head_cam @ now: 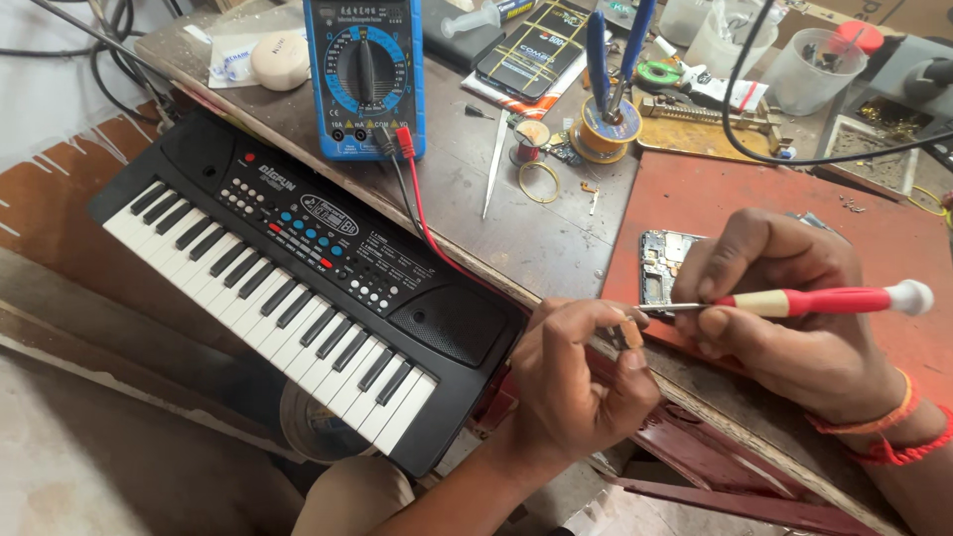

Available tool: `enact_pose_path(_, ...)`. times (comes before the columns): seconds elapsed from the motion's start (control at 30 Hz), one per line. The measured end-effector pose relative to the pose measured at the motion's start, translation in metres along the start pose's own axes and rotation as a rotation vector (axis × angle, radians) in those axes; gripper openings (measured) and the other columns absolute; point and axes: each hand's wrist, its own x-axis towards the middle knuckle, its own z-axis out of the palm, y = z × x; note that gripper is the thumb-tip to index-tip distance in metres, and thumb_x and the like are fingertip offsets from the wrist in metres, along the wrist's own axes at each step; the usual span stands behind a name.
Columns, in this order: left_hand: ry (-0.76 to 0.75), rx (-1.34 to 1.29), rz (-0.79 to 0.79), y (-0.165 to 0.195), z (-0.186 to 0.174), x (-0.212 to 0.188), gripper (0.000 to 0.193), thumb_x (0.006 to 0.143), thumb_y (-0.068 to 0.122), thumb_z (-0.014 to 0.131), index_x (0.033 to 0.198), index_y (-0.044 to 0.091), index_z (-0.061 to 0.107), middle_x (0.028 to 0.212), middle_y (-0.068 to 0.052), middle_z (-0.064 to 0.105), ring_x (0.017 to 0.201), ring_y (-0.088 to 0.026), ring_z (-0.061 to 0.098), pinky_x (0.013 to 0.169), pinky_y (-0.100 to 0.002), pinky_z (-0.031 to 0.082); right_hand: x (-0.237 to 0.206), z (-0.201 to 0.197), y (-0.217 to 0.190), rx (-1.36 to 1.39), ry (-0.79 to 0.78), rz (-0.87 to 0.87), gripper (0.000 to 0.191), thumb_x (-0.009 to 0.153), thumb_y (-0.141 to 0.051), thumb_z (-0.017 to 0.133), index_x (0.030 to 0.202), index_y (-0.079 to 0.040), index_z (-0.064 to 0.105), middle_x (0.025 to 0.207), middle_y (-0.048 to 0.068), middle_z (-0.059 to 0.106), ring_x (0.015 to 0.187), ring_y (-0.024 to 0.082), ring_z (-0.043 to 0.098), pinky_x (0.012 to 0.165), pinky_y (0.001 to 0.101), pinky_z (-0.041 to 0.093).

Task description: The person probes a disassembled smartphone motherboard on the workbench with multimeter test probes, then uses a small screwdriver to pry and scrape a small component held in the other hand, working over the open phone on the bench.

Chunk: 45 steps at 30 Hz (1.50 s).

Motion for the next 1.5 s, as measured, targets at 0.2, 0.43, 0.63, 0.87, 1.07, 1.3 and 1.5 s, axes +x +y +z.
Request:
enact_pose_path(0.2,-0.003,-0.015,-0.001,0.004,0.002,-0.001,0.025,0.106,0.019,0.061,0.122,0.005,0.048,0.101,-0.008,0.068,0.087,-0.023,0.066,0.083,-0.034,0.055,-0.006,-0.005,0.001,-0.054,0.004,0.006,0.017,0.091,-0.007,0.073,0.088,0.0,0.058,0.08,0.016,0.067,0.066,0.009,0.055,0.057,0.0229,0.045)
enact_pose_path(0.43,-0.04,-0.026,-0.007,0.006,-0.002,0.0,0.025,0.108,0.018,0.06,0.124,0.006,0.046,0.1,-0.007,0.069,0.087,-0.021,0.068,0.086,-0.034,0.054,-0.012,-0.009,0.002,-0.134,0.061,0.044,0.017,0.09,-0.005,0.074,0.086,0.001,0.058,0.078,0.018,0.063,0.063,0.011,0.056,0.054,0.0237,0.045)
enact_pose_path(0.63,-0.042,-0.041,0.008,0.006,-0.002,0.001,0.024,0.11,0.018,0.06,0.124,0.005,0.046,0.1,-0.007,0.069,0.085,-0.021,0.07,0.086,-0.034,0.053,-0.013,-0.009,0.001,-0.067,0.032,0.058,0.017,0.089,-0.004,0.074,0.086,0.003,0.059,0.074,0.016,0.065,0.065,0.012,0.054,0.056,0.0242,0.045)
enact_pose_path(0.87,-0.043,-0.02,0.033,0.003,-0.003,0.002,0.023,0.111,0.019,0.058,0.124,0.005,0.046,0.099,-0.008,0.069,0.084,-0.021,0.07,0.085,-0.034,0.052,-0.009,-0.007,0.0,-0.069,0.041,0.049,0.016,0.09,-0.003,0.072,0.086,0.001,0.057,0.072,0.015,0.064,0.062,0.011,0.053,0.056,0.0247,0.045)
enact_pose_path(1.07,-0.04,-0.012,0.028,0.004,-0.003,0.002,0.021,0.11,0.019,0.058,0.122,0.006,0.046,0.098,-0.007,0.069,0.082,-0.02,0.069,0.084,-0.034,0.052,-0.007,-0.007,-0.001,-0.101,0.036,0.059,0.018,0.09,-0.005,0.072,0.084,0.001,0.057,0.072,0.015,0.062,0.063,0.012,0.051,0.054,0.0251,0.045)
enact_pose_path(1.3,-0.048,-0.005,0.035,0.004,-0.003,0.003,0.021,0.112,0.021,0.056,0.123,0.006,0.046,0.097,-0.007,0.069,0.083,-0.02,0.07,0.084,-0.034,0.051,-0.007,-0.007,0.0,-0.12,0.023,0.056,0.018,0.09,-0.006,0.072,0.084,0.001,0.056,0.071,0.015,0.065,0.061,0.011,0.053,0.053,0.0242,0.043)
enact_pose_path(1.5,-0.052,-0.011,0.042,0.004,-0.004,0.003,0.02,0.112,0.021,0.055,0.123,0.006,0.046,0.097,-0.007,0.07,0.084,-0.02,0.07,0.085,-0.034,0.052,-0.007,-0.007,0.001,-0.058,0.012,0.057,0.019,0.09,-0.007,0.073,0.084,0.0,0.056,0.072,0.014,0.063,0.062,0.011,0.052,0.054,0.0243,0.043)
